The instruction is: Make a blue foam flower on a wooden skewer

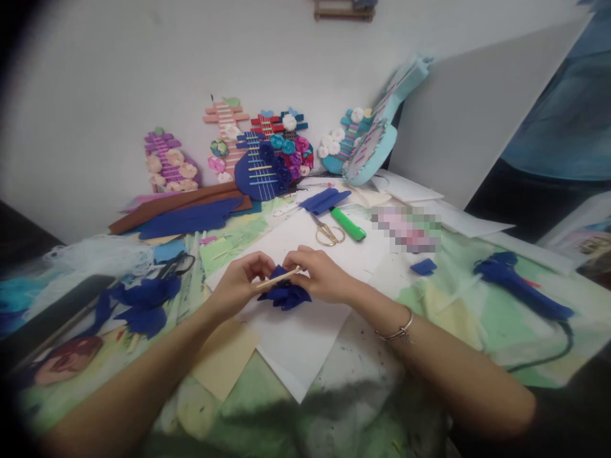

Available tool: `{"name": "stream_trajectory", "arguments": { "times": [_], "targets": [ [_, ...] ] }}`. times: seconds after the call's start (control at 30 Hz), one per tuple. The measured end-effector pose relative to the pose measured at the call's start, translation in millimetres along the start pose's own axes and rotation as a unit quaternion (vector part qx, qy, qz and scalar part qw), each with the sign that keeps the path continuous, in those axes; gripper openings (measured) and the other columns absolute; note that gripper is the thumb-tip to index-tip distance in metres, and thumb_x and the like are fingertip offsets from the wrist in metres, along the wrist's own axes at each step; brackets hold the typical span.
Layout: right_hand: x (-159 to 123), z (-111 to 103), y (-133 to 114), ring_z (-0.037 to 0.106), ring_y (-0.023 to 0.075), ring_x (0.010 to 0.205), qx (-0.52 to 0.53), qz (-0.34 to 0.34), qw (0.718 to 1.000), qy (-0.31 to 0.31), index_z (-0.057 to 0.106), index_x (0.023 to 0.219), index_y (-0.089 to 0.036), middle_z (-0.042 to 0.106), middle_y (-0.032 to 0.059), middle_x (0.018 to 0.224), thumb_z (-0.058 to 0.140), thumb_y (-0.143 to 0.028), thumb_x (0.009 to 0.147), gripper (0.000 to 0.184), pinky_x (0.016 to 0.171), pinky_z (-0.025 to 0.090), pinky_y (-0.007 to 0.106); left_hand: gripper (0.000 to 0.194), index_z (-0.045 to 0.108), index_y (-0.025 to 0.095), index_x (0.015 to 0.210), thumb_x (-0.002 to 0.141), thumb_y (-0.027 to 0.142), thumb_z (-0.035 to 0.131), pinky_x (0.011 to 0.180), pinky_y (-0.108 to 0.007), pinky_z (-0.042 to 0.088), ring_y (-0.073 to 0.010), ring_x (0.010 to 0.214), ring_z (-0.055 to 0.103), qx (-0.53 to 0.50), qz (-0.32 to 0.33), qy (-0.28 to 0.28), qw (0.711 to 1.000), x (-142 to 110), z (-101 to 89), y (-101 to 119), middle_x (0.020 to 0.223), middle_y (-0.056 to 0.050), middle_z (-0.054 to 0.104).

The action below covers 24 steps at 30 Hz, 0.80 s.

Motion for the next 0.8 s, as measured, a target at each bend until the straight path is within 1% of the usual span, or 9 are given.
{"name": "stream_trajectory", "arguments": {
  "times": [0.13, 0.27, 0.33, 0.43, 0.53, 0.6, 0.67, 0.73, 0.8],
  "targets": [
    [-0.3, -1.2, -0.8, 0.051, 0.0141, 0.076, -0.009, 0.003, 1.0, -0.001, 0.056, 0.086, -0.017, 0.057, 0.0019, 0.082, 0.058, -0.008, 0.079, 0.012, 0.069, 0.038, 0.026, 0.02, 0.059, 0.014, 0.075, 0.058, 0.009, 0.068, 0.056, -0.022, 0.037, -0.009, 0.057, 0.051, 0.008, -0.013, -0.007, 1.0, 0.0, 0.1, 2.7, 0.066, 0.003, 0.06],
    [-0.3, 1.4, -1.6, 0.052, 0.0146, 0.08, -0.001, -0.002, 1.0, -0.009, 0.056, 0.09, -0.018, 0.06, 0.0021, 0.086, 0.058, -0.01, 0.08, 0.014, 0.071, 0.038, 0.026, 0.02, 0.061, 0.013, 0.075, 0.059, 0.014, 0.072, 0.055, -0.022, 0.039, -0.0095, 0.058, 0.052, -0.022, -0.03, -0.029, 0.999, -1.2, 4.9, 0.7, 0.067, 0.001, 0.061],
    [-0.2, 3.0, -2.2, 0.052, 0.0142, 0.079, 0.001, -0.009, 1.0, -0.009, 0.055, 0.091, -0.018, 0.06, 0.0014, 0.085, 0.058, -0.011, 0.08, 0.013, 0.069, 0.038, 0.026, 0.021, 0.063, 0.013, 0.077, 0.061, 0.019, 0.075, 0.058, -0.023, 0.042, -0.0109, 0.061, 0.055, -0.042, -0.033, -0.032, 0.998, -1.8, 7.1, -1.4, 0.07, -0.001, 0.064],
    [-0.7, 4.1, -4.8, 0.053, 0.0141, 0.078, 0.006, -0.026, 1.0, -0.015, 0.053, 0.094, -0.019, 0.061, 0.0017, 0.086, 0.054, -0.015, 0.085, 0.009, 0.07, 0.039, 0.026, 0.026, 0.065, 0.012, 0.08, 0.062, 0.026, 0.078, 0.063, -0.025, 0.046, -0.0135, 0.066, 0.06, -0.08, -0.038, -0.017, 0.996, -2.3, 7.2, -5.3, 0.074, -0.004, 0.067],
    [-1.7, -0.7, -8.5, 0.052, 0.0158, 0.085, -0.006, -0.039, 0.999, -0.012, 0.052, 0.101, -0.018, 0.061, 0.0051, 0.097, 0.048, -0.02, 0.09, 0.012, 0.074, 0.041, 0.028, 0.029, 0.067, 0.012, 0.081, 0.061, 0.028, 0.079, 0.063, -0.026, 0.048, -0.0143, 0.065, 0.062, -0.108, -0.052, 0.005, 0.993, -2.9, 4.5, -8.4, 0.073, -0.005, 0.069],
    [-2.0, -5.6, -9.7, 0.051, 0.0181, 0.093, -0.037, -0.041, 0.998, -0.006, 0.05, 0.11, -0.018, 0.058, 0.0085, 0.106, 0.045, -0.024, 0.092, 0.019, 0.079, 0.041, 0.031, 0.028, 0.068, 0.012, 0.078, 0.059, 0.029, 0.08, 0.062, -0.026, 0.049, -0.0149, 0.063, 0.063, -0.121, -0.066, 0.017, 0.99, -3.7, 2.5, -10.1, 0.071, -0.004, 0.069],
    [-1.7, -8.8, -10.3, 0.049, 0.0204, 0.096, -0.088, -0.046, 0.995, -0.003, 0.051, 0.112, -0.018, 0.056, 0.0107, 0.108, 0.041, -0.03, 0.094, 0.024, 0.081, 0.039, 0.033, 0.028, 0.068, 0.013, 0.075, 0.057, 0.03, 0.081, 0.06, -0.026, 0.05, -0.0151, 0.062, 0.063, -0.129, -0.073, 0.027, 0.989, -4.3, 1.0, -10.6, 0.069, -0.003, 0.069],
    [-0.8, -8.7, -8.7, 0.049, 0.0209, 0.092, -0.148, -0.045, 0.988, -0.006, 0.056, 0.105, -0.018, 0.057, 0.0103, 0.1, 0.036, -0.031, 0.096, 0.026, 0.08, 0.037, 0.035, 0.028, 0.068, 0.013, 0.074, 0.056, 0.03, 0.081, 0.058, -0.025, 0.05, -0.0143, 0.06, 0.063, -0.127, -0.069, 0.038, 0.989, -4.6, -0.9, -10.0, 0.067, -0.002, 0.069],
    [0.6, -6.3, -4.5, 0.048, 0.0198, 0.084, -0.201, -0.03, 0.979, -0.012, 0.06, 0.094, -0.017, 0.058, 0.0088, 0.089, 0.033, -0.03, 0.097, 0.03, 0.077, 0.034, 0.034, 0.026, 0.069, 0.013, 0.073, 0.056, 0.029, 0.081, 0.058, -0.024, 0.05, -0.0138, 0.06, 0.063, -0.122, -0.065, 0.049, 0.989, -4.6, -2.9, -10.0, 0.068, -0.002, 0.069]
  ]
}}
Point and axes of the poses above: each hand's wrist, its own x-axis towards the middle knuckle, its own z-axis out of the palm, y = z × x, the point moved 8 cm from there along x, towards the middle knuckle
